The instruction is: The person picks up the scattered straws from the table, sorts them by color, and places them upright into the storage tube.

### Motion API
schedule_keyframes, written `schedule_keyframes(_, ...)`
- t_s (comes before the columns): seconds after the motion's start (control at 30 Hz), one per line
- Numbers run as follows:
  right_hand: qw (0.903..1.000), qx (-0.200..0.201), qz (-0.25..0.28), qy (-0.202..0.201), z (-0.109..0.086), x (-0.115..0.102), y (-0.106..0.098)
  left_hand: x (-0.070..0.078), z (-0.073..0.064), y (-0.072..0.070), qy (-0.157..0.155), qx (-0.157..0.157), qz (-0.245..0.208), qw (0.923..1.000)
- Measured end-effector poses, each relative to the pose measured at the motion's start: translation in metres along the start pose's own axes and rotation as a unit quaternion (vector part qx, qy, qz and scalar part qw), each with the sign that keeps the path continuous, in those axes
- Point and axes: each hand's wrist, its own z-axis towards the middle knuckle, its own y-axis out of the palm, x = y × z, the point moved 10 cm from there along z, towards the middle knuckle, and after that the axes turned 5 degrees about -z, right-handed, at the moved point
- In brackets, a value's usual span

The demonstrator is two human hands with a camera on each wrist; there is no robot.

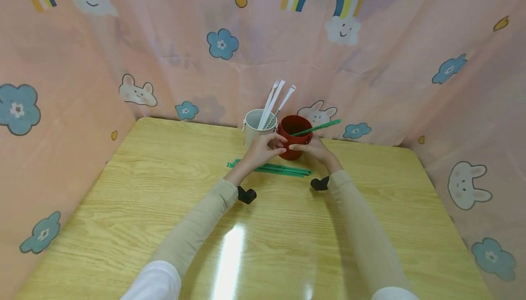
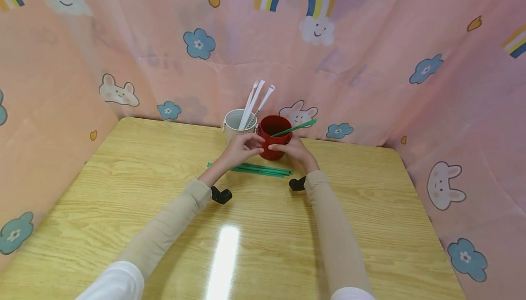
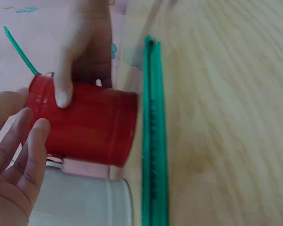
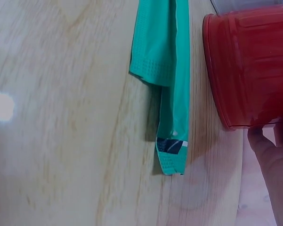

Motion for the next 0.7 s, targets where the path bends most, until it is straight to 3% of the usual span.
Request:
schedule_keyframes(0.4,0.9999,0.001,0.000,0.011,-0.001,0.004,0.002,-0.039,-0.017,0.004,-0.071,-0.053,0.049,0.9949)
schedule_keyframes(0.7,0.9995,0.005,0.007,0.030,-0.001,0.006,-0.001,-0.054,-0.020,0.008,-0.079,-0.071,0.079,0.9912)
